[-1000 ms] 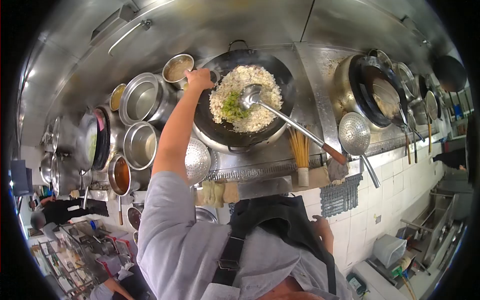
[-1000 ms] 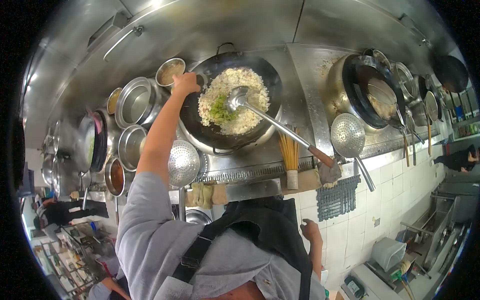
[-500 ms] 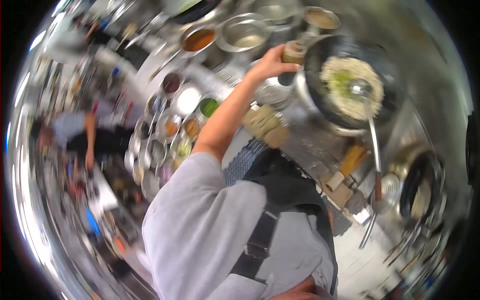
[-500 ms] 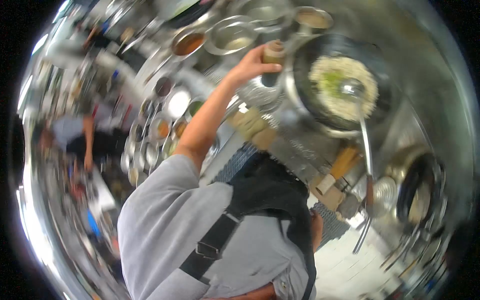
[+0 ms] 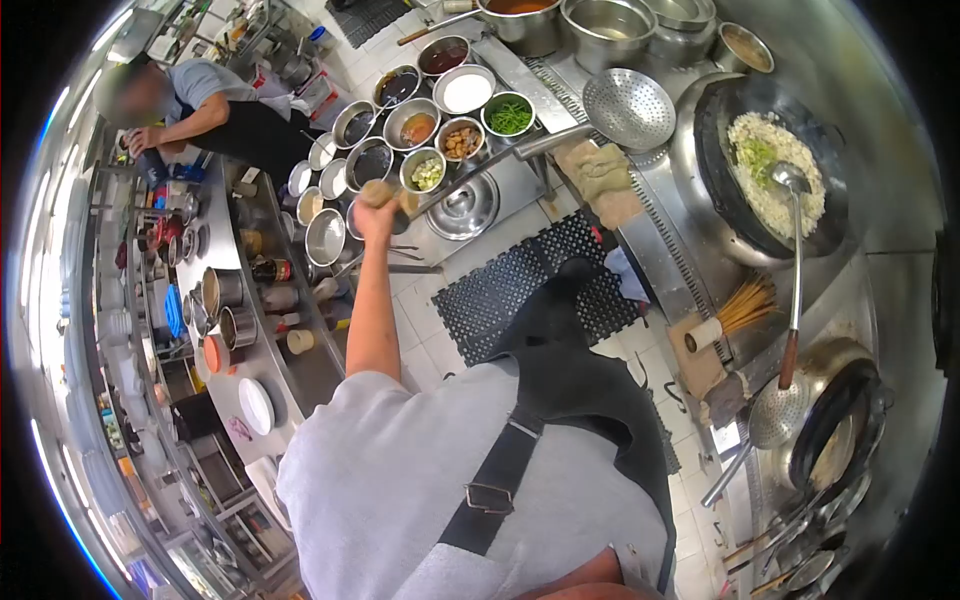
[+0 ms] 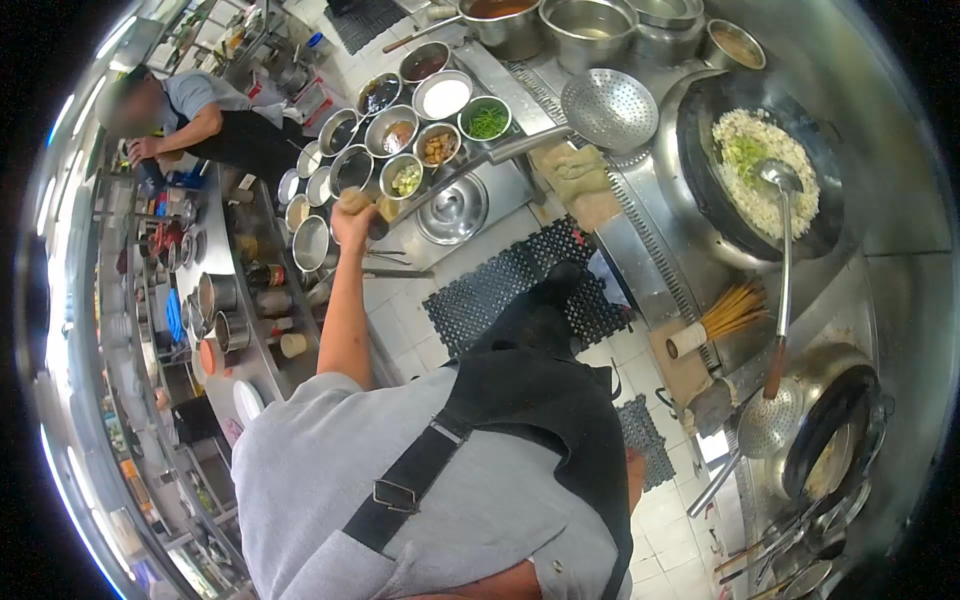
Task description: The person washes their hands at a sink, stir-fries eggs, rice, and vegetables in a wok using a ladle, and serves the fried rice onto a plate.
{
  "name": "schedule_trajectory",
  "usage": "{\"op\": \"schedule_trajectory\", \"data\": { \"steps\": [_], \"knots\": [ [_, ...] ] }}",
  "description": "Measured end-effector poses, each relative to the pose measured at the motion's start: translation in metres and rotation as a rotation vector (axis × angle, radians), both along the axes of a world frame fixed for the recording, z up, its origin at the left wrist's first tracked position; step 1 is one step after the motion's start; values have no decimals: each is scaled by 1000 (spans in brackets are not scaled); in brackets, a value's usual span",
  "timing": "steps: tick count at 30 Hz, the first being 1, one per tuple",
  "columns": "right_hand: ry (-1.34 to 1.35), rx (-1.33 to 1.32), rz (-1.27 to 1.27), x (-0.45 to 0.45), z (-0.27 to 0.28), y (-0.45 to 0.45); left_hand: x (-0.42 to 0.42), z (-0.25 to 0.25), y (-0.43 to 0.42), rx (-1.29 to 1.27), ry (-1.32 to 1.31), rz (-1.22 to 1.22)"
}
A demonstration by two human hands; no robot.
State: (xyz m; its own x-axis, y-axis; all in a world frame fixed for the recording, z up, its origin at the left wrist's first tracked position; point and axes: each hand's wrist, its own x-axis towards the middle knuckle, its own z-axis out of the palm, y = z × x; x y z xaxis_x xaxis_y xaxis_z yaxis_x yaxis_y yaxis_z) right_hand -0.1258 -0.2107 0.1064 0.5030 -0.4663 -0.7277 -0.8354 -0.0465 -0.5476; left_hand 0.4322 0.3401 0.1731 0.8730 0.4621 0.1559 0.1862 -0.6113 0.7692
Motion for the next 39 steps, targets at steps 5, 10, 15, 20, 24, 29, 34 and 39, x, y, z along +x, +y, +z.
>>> {"op": "schedule_trajectory", "data": {
  "steps": [5, 10, 15, 20, 24, 29, 34, 39],
  "knots": [
    [76, 151, -215, -103, -21, 10, 18, -39, 16, -236, -286, -3],
    [-102, -8, -736, -237, -10, -1, 68, -100, 54, 1161, 4, -182],
    [387, -963, -1034, -353, 169, -6, 106, -80, -9, 758, -442, -223],
    [72, -1119, -1488, -385, 319, 16, 51, -6, -143, 372, -614, -829],
    [-44, -1112, -1553, -432, 345, 34, 12, -24, -281, 74, 41, -1396],
    [-32, -1024, -1645, -466, 355, 72, -3, -22, -374, 619, -83, -1578],
    [-56, -1033, -1706, -479, 357, 114, -2, -28, -421, 694, 316, -1570],
    [-21, -987, -1739, -489, 344, 138, 27, -89, -438, 543, 346, -1655]
  ]
}}
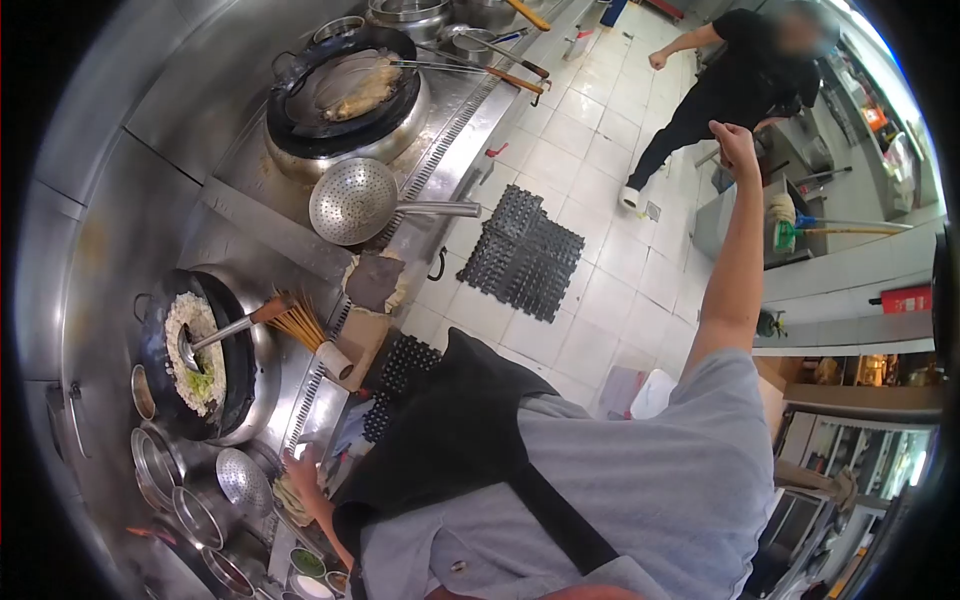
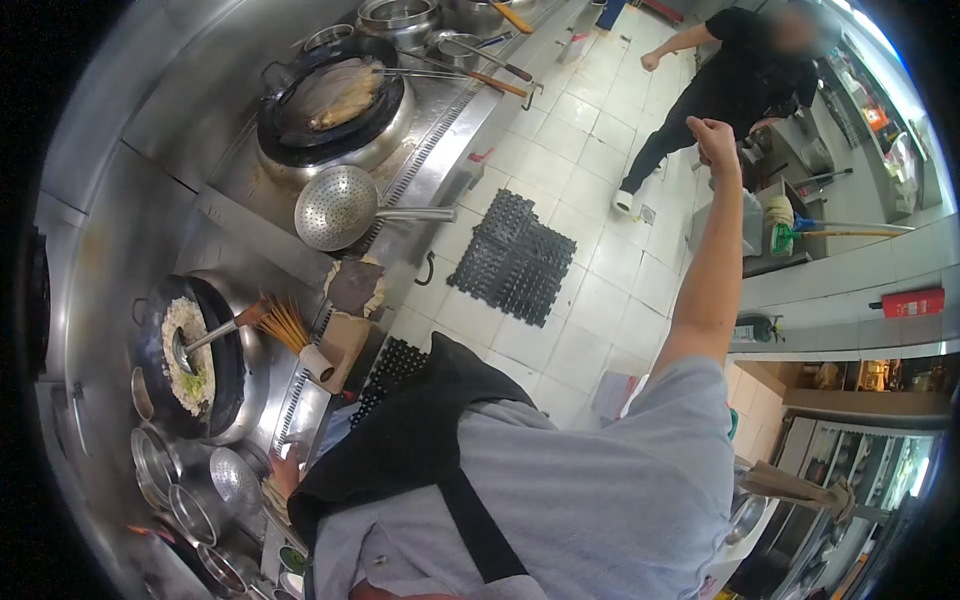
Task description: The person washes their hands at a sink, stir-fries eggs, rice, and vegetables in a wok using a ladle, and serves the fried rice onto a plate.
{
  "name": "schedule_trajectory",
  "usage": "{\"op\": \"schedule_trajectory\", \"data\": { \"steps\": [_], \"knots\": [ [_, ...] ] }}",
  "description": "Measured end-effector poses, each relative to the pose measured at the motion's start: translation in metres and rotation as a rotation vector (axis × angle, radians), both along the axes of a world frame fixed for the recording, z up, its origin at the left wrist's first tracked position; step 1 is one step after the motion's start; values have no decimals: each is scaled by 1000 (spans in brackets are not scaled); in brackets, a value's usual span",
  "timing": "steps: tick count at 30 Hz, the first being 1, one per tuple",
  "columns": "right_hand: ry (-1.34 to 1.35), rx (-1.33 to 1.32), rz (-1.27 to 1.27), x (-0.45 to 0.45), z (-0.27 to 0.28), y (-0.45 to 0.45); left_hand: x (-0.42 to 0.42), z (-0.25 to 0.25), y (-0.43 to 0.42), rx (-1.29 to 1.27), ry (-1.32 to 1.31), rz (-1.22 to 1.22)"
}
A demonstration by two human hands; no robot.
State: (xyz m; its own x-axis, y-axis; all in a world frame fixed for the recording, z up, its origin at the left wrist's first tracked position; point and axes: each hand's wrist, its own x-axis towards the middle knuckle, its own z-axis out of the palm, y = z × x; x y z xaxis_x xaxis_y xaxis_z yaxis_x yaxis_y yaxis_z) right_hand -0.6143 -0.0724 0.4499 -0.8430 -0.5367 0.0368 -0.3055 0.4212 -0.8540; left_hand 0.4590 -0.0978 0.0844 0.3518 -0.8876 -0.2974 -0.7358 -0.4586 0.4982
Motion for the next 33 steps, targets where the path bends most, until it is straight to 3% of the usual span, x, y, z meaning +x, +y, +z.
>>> {"op": "schedule_trajectory", "data": {
  "steps": [8, 10, 11, 12, 14, 15, 16, 17, 20, 23, 26, 28, 29, 31, 32, 33],
  "knots": [
    [-77, 6, 66, 7, -4, 17, -35, 29, -19, -53, -125, -79],
    [10, 17, 90, 0, -11, 22, -14, 2, -12, -108, -135, -55],
    [364, 20, 175, -42, -33, 29, -53, 57, -7, -85, -22, -11],
    [317, 56, 48, 21, 3, 31, -23, 16, -4, -239, -13, -29],
    [24, -23, 36, -41, -18, 58, -37, 30, 0, -165, -72, 81],
    [-116, -60, 13, -72, -27, 73, -69, 78, 2, -106, -37, 143],
    [-79, 38, 32, -56, -14, 81, -48, 45, 13, -303, -145, 102],
    [-70, -98, -74, 57, 19, 65, -32, 16, 23, -418, 11, 253],
    [104, 6, -79, 2, -46, 85, -38, 63, 37, -285, -41, 405],
    [267, 149, -51, -14, -113, 73, -36, 89, 55, -431, -55, 578],
    [399, 228, 218, 10, -172, 18, -14, 90, 78, -410, -166, 679],
    [385, 200, 616, 59, -221, -60, 6, 86, 88, -372, -268, 664],
    [195, 475, 766, 177, -183, -101, 28, 65, 93, -247, -284, 631],
    [506, 231, 1076, 289, -210, -186, 19, 92, 79, -93, -330, 579],
    [491, 83, 1080, 404, -161, -201, 17, 102, 65, -24, -348, 542],
    [531, -81, 1098, 464, -158, -227, 23, 90, 56, 53, -387, 472]
  ]
}}
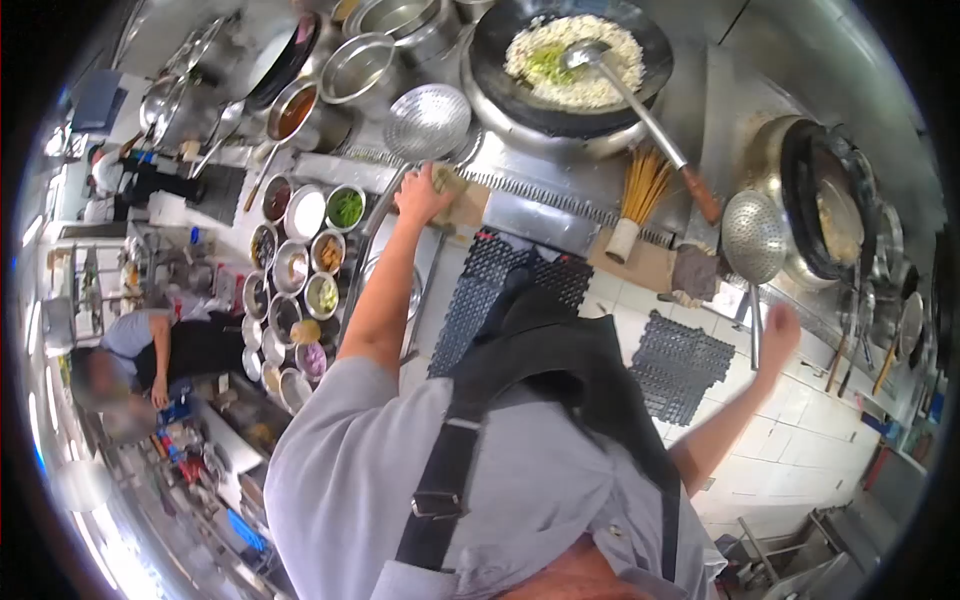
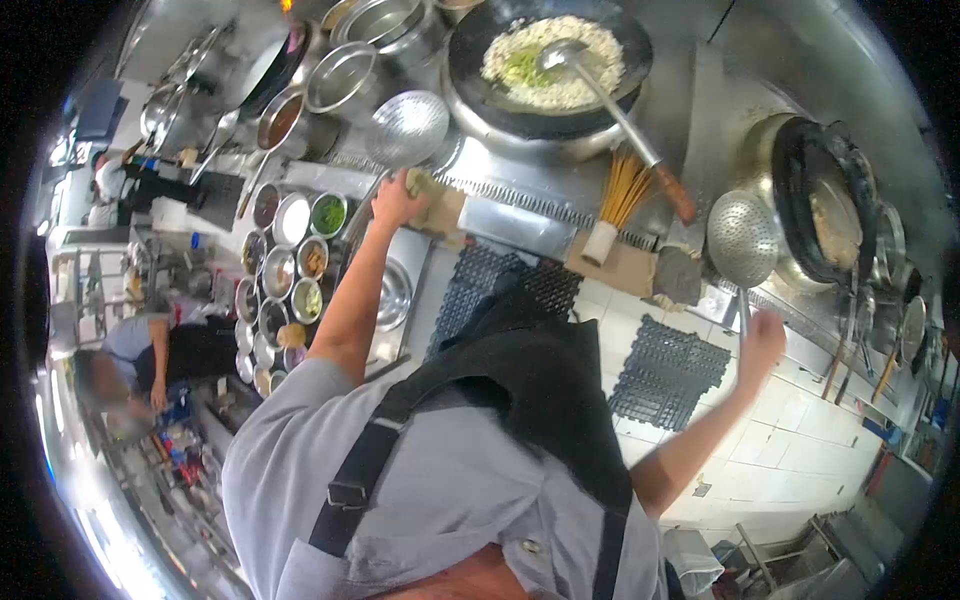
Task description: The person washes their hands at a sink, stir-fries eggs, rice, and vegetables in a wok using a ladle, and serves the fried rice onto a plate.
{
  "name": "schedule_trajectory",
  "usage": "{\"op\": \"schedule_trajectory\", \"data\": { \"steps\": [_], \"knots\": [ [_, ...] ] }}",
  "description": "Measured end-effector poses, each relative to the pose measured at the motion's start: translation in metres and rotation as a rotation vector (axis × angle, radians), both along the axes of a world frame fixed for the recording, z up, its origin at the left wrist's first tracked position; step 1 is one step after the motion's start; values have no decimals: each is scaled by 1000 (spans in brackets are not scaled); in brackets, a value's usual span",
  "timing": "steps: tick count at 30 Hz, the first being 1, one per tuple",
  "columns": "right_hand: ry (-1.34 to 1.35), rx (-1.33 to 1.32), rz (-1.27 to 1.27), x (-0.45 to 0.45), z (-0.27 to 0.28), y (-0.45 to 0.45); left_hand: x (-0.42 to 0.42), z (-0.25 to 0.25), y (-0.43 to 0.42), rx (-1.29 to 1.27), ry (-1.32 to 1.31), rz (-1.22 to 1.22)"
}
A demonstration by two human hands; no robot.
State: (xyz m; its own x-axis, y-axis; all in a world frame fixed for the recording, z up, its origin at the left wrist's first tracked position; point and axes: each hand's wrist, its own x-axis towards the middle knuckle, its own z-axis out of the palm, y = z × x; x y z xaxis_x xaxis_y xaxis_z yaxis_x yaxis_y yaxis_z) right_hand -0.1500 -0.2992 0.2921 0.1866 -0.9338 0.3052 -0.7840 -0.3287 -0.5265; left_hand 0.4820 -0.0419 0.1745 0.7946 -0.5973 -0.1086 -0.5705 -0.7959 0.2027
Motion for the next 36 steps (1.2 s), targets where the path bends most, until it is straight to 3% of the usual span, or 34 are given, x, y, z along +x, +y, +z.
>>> {"op": "schedule_trajectory", "data": {
  "steps": [1, 2, 3, 5, 7, 10, 12, 14, 17, 18, 19, 21, 24, 28, 31, 32, 33, 35, 36],
  "knots": [
    [-117, 117, 63, 68, 20, -19, 6, -1, -16, 72, 21, -52],
    [-53, 70, 139, 113, 14, -46, 6, -2, -24, 150, 41, -102],
    [-27, 96, 232, 179, 50, -43, 6, -5, -27, 238, 66, -149],
    [157, -74, 467, 254, 43, -70, 18, -24, -35, 322, 100, -160],
    [297, 72, 543, 306, 14, -90, 31, -33, -33, 361, 160, -163],
    [197, 348, 530, 340, -12, -103, 52, -51, 1, -243, 210, -165],
    [62, 226, 541, 340, -30, -99, 41, 1, 21, -606, 870, 66],
    [23, -46, 545, 345, -60, -111, 48, -13, 50, -873, 1448, 222],
    [-86, 343, 215, 402, -14, -104, 35, -9, 60, -1157, 1935, 559],
    [-150, 583, 114, 426, 4, -101, 33, -5, 55, -1186, 1962, 563],
    [-175, 484, 161, 440, -22, -115, 29, -1, 48, -1217, 1988, 567],
    [-226, 725, 218, 467, -22, -106, 24, -2, 34, -1228, 2014, 597],
    [-287, 866, 441, 454, -1, -98, 18, -16, 6, -1185, 1931, 702],
    [-375, 627, 246, 465, 11, -104, 9, 19, -48, -1054, 2236, 473],
    [-416, 870, 313, 489, -25, -133, 8, 50, -101, -951, 2303, 446],
    [-378, 947, 379, 492, -10, -116, 10, 48, -120, -919, 2325, 394],
    [-314, 879, 485, 485, -21, -107, 13, 47, -137, -884, 2349, 342],
    [-62, -88, 786, 452, -67, -95, 17, 57, -162, -821, 2290, 334],
    [138, 15, 736, 426, -45, -75, 19, 61, -174, -794, 2260, 332]
  ]
}}
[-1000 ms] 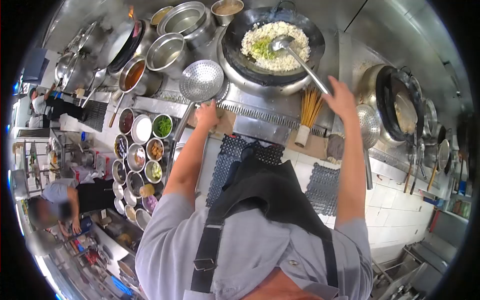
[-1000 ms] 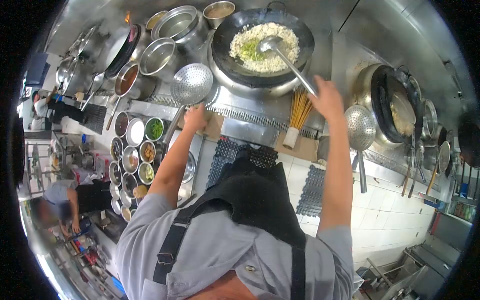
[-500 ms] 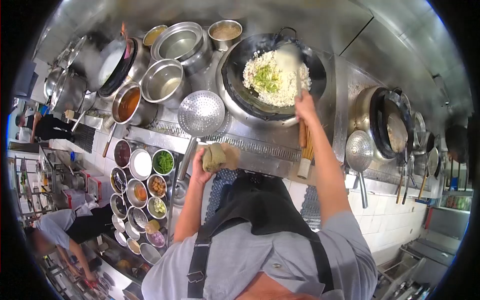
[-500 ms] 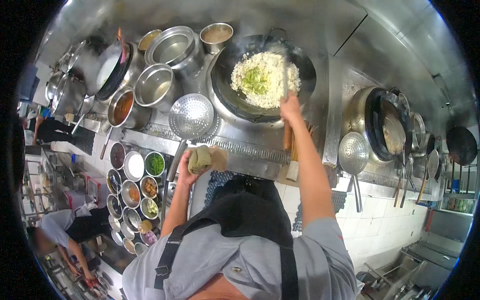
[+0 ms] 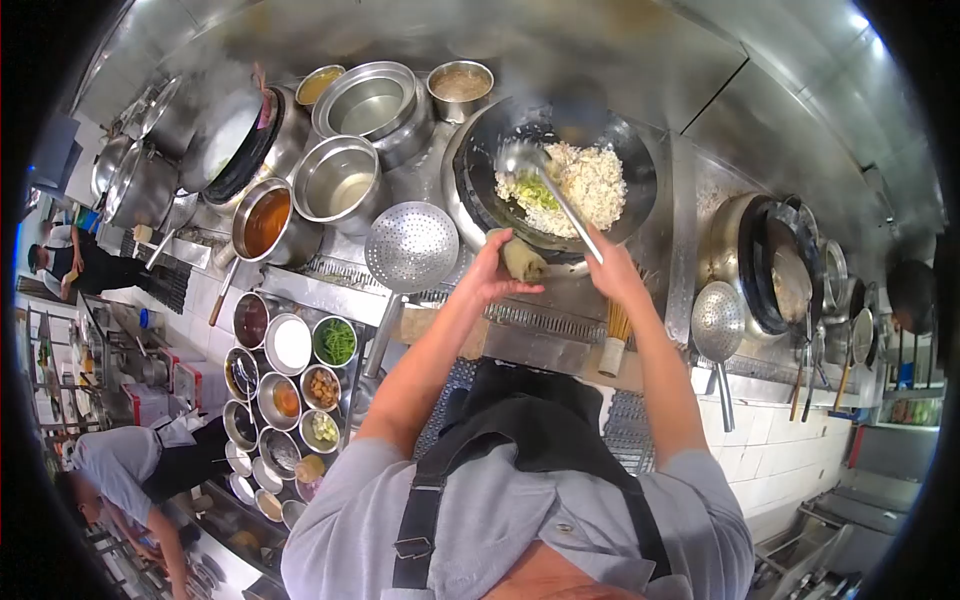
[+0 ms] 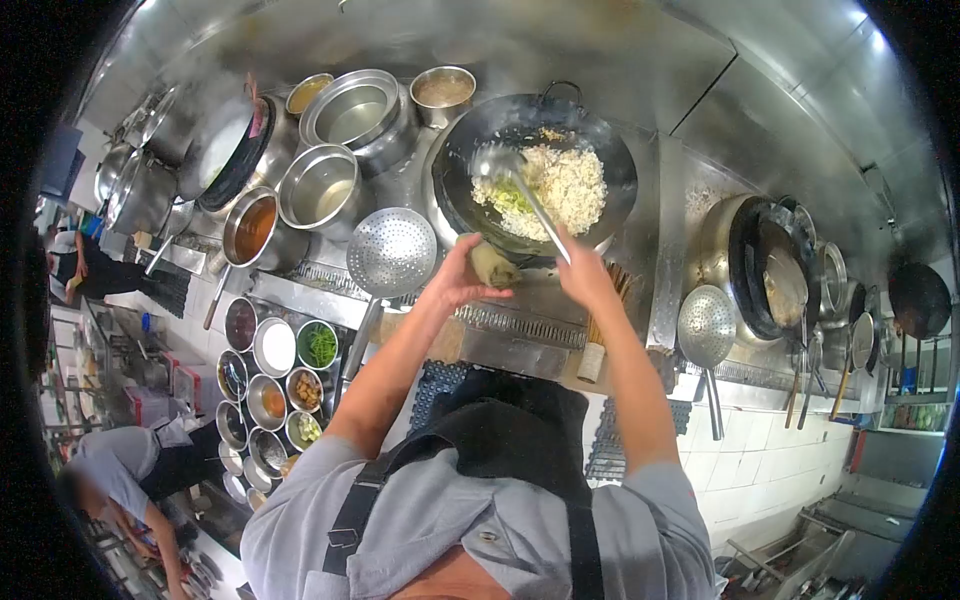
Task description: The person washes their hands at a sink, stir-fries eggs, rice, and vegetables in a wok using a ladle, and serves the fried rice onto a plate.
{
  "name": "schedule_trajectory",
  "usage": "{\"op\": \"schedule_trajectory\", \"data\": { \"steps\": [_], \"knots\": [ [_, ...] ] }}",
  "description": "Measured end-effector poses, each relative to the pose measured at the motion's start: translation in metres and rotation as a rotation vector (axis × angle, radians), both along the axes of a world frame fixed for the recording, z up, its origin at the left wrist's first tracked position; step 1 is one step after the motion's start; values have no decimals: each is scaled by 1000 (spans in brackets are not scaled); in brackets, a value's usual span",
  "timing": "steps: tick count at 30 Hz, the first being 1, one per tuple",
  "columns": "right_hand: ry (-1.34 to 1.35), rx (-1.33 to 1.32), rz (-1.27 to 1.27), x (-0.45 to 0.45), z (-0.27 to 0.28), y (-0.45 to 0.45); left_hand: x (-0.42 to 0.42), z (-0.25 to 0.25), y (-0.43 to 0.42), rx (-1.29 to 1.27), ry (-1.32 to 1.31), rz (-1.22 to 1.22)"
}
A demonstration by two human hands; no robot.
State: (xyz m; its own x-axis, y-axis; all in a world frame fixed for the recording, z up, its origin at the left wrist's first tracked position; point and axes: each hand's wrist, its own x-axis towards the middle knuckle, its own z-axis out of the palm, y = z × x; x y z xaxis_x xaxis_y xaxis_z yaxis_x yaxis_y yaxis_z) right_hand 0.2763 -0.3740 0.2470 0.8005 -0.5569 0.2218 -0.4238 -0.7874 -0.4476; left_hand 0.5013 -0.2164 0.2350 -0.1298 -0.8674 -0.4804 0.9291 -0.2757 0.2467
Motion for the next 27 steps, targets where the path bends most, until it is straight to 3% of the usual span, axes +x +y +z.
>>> {"op": "schedule_trajectory", "data": {
  "steps": [1, 4, 7, 9, 12, 14, 17, 19, 21, 23, 26, 27],
  "knots": [
    [220, 18, -50, -23, 30, 23, 2, 1, -13, 61, -27, 10],
    [343, 178, -275, -74, 38, 82, -1, -24, -42, 263, 7, 34],
    [154, 319, -378, -94, -60, 100, 4, -57, -51, 267, 10, -87],
    [20, 377, -280, -101, -19, 120, -27, -40, -20, 209, -98, -54],
    [-77, 355, -21, -114, 54, 115, -33, 26, 11, 213, -223, 39],
    [-33, 363, 49, -128, 59, 119, -43, 40, 12, 238, -254, 60],
    [155, 415, -110, -95, 55, 95, -38, -33, -3, 77, -253, 50],
    [387, 486, -334, -51, 52, 81, -61, -49, 32, 65, -263, 90],
    [188, 390, -266, -55, 46, 85, -80, -63, 68, 84, -298, 130],
    [-7, 366, -179, -72, 43, 92, -74, -37, 60, 28, -255, 131],
    [-14, 435, -96, -105, 58, 102, -56, -51, 32, 40, -209, -29],
    [-53, 421, -37, -111, 58, 104, -58, -46, 15, 97, -241, 80]
  ]
}}
